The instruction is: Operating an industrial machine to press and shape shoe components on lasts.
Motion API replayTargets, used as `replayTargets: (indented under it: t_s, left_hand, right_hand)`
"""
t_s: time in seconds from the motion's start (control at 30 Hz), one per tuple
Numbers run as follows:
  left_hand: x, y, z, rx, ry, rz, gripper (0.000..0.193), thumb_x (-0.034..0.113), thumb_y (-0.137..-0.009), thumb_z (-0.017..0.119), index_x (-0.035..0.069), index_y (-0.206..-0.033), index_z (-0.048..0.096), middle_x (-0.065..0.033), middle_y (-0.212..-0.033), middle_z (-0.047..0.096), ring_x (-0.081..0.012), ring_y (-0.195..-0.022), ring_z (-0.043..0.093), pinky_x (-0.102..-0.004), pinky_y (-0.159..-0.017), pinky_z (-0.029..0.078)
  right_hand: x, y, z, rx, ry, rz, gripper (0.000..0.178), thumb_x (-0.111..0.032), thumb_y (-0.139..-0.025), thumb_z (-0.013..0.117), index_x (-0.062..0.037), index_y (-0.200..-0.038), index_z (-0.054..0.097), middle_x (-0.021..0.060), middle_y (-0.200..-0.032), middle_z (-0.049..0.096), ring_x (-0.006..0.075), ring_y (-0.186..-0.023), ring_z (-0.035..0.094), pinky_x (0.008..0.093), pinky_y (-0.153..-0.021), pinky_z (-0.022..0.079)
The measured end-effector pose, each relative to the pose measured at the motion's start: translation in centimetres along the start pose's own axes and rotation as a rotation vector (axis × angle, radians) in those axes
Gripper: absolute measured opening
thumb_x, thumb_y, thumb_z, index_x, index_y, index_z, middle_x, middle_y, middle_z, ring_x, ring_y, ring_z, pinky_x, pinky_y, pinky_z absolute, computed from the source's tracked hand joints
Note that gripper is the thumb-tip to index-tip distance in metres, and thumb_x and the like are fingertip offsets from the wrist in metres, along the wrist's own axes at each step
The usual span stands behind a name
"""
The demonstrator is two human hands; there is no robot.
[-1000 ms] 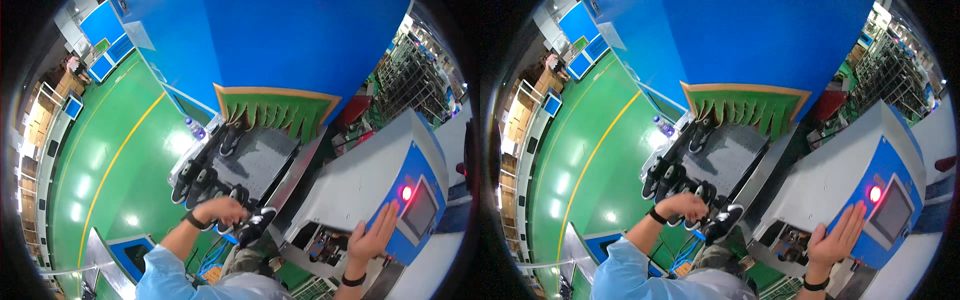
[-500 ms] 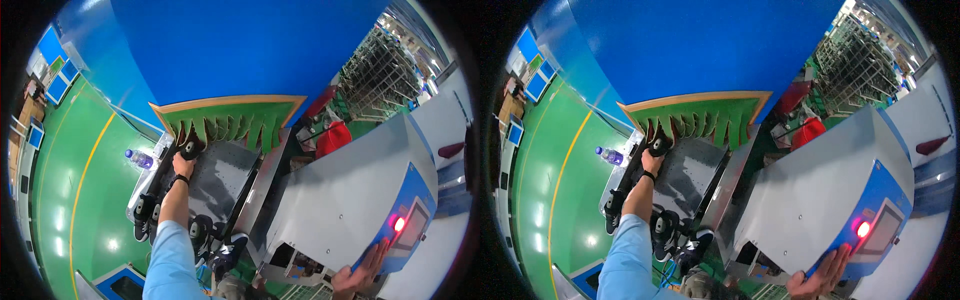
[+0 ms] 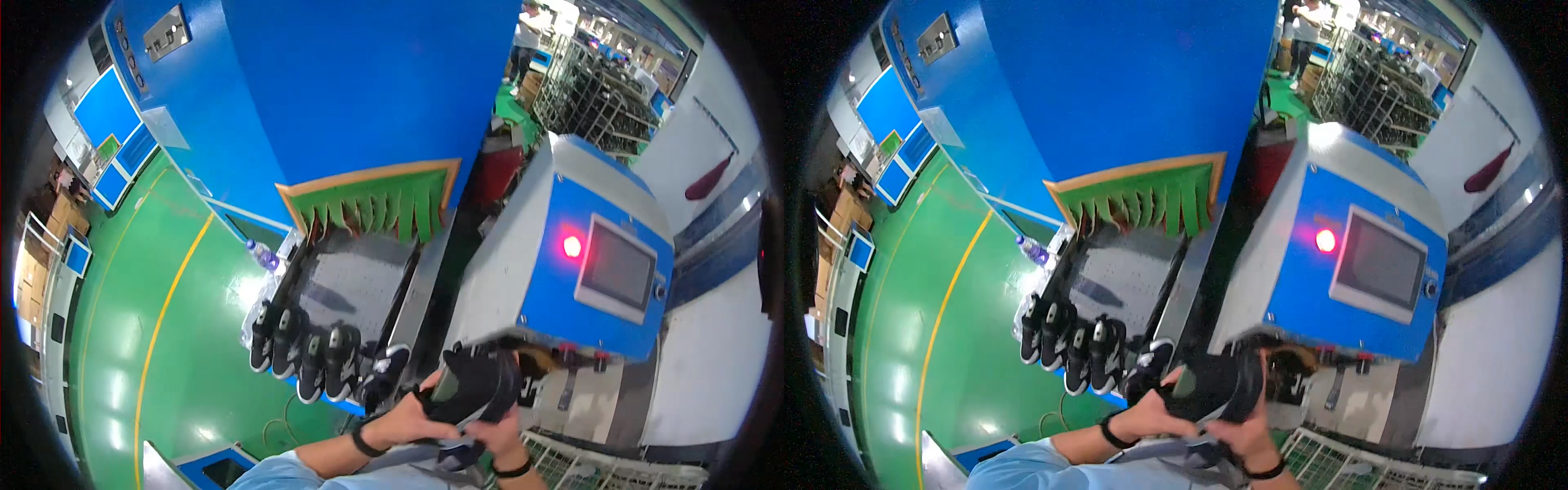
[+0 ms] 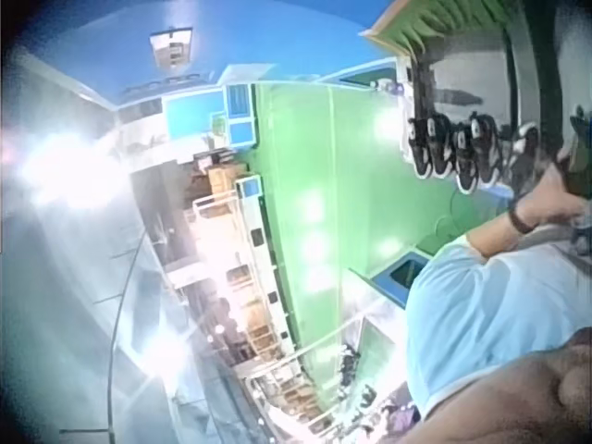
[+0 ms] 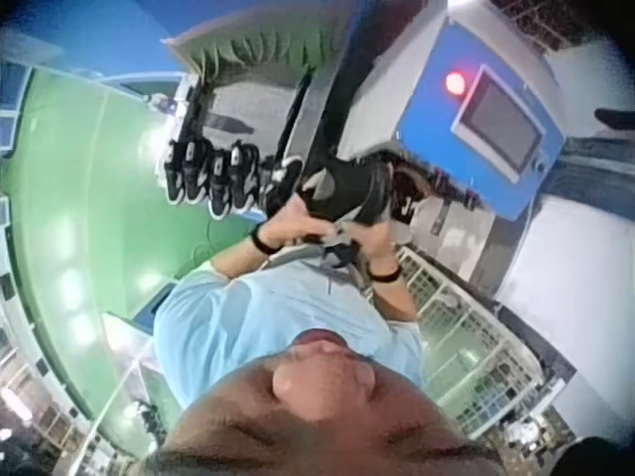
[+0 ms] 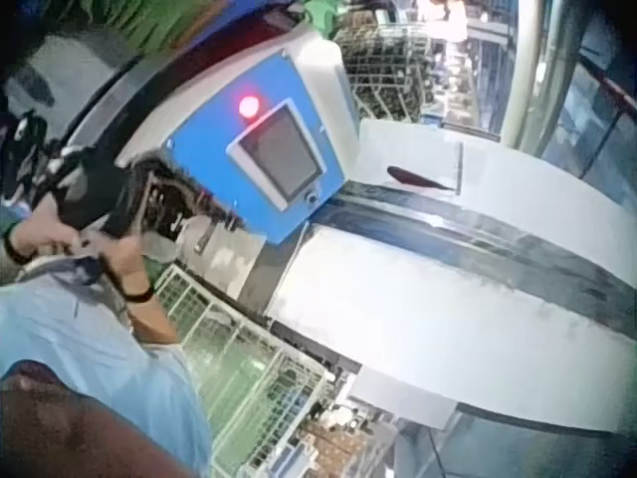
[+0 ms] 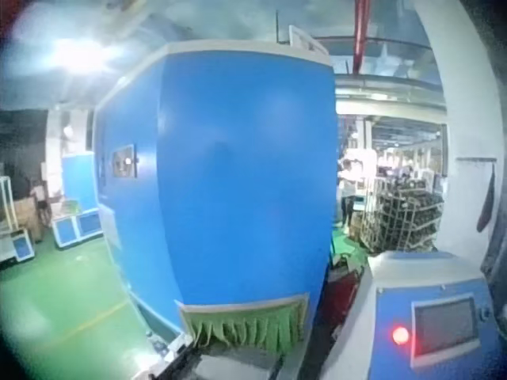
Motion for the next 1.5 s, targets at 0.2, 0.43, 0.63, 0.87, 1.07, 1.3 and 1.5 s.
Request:
replayTargets:
  t_s: [0.2,0.43,0.63,0.87,1.07,1.3,1.5]
  left_hand:
    - [-8.3,2.0,4.8,-0.335,-0.162,-0.503,0.057,0.012,-0.080,0.087,-0.004,-0.127,0.060,-0.0063,-0.116,0.067,-0.0111,-0.106,0.059,-0.0289,-0.091,0.050]
    - [-14.0,4.6,13.3,-0.384,-0.083,-0.682,0.022,0.020,-0.097,0.069,0.001,-0.085,0.072,0.0042,-0.069,0.057,-0.0027,-0.067,0.046,-0.0262,-0.057,0.037]
    - [-14.6,2.1,11.8,-0.203,-0.514,-0.663,0.030,0.027,-0.096,0.070,0.003,-0.079,0.068,0.0046,-0.064,0.050,-0.0056,-0.061,0.044,-0.0272,-0.056,0.037]
    - [-21.5,0.4,6.4,0.266,0.079,-0.684,0.028,0.015,-0.098,0.066,0.007,-0.072,0.060,0.0029,-0.066,0.054,-0.0066,-0.055,0.046,-0.0253,-0.049,0.034]
    - [-25.3,1.0,4.4,0.311,0.226,-0.779,0.029,0.013,-0.097,0.066,0.008,-0.070,0.058,0.0005,-0.065,0.055,-0.0096,-0.050,0.046,-0.0270,-0.045,0.032]
    - [-26.1,-0.6,1.7,0.251,0.161,-0.801,0.016,0.025,-0.099,0.065,0.009,-0.096,0.068,0.0012,-0.077,0.061,-0.0118,-0.069,0.056,-0.0310,-0.060,0.045]
    - [-26.9,-0.3,0.6,0.292,0.153,-0.830,0.018,0.024,-0.097,0.065,0.006,-0.095,0.067,-0.0029,-0.074,0.061,-0.0143,-0.064,0.057,-0.0312,-0.057,0.045]
  right_hand:
    - [8.1,10.5,-8.6,0.184,-0.504,0.839,0.046,-0.021,-0.089,0.066,0.0031,-0.127,0.058,0.0165,-0.106,0.071,0.0317,-0.091,0.070,0.0397,-0.083,0.058]
    - [10.7,16.5,-17.6,0.616,-0.794,0.596,0.041,-0.021,-0.088,0.067,-0.0001,-0.123,0.064,0.0060,-0.103,0.071,0.0211,-0.090,0.069,0.0305,-0.081,0.055]
    - [1.6,11.6,-21.4,0.470,0.316,0.271,0.082,-0.002,-0.080,0.073,-0.0047,-0.155,0.039,0.0035,-0.117,0.066,0.0122,-0.097,0.061,0.0274,-0.090,0.050]
    - [2.2,5.1,-21.0,0.433,0.976,0.217,0.088,-0.018,-0.078,0.076,-0.0179,-0.157,0.036,0.0161,-0.117,0.066,0.0268,-0.088,0.069,0.0368,-0.079,0.055]
    - [4.4,2.5,-17.6,0.321,1.499,0.448,0.092,-0.031,-0.081,0.071,-0.0293,-0.160,0.024,0.0336,-0.110,0.059,0.0504,-0.082,0.066,0.0531,-0.069,0.055]
    - [4.2,0.4,-17.7,0.389,1.543,0.401,0.084,-0.030,-0.089,0.064,-0.0181,-0.160,0.022,0.0434,-0.126,0.049,0.0570,-0.100,0.061,0.0541,-0.082,0.055]
    - [4.7,2.1,-17.0,0.491,1.582,0.188,0.087,-0.027,-0.088,0.065,-0.0167,-0.161,0.020,0.0417,-0.125,0.048,0.0567,-0.096,0.060,0.0562,-0.080,0.052]
Point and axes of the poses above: each hand's wrist, its own y-axis away from the middle knuckle, its own z-axis out of the palm, x = y × z, the point moved 9 cm from there along -y, towards the middle knuckle
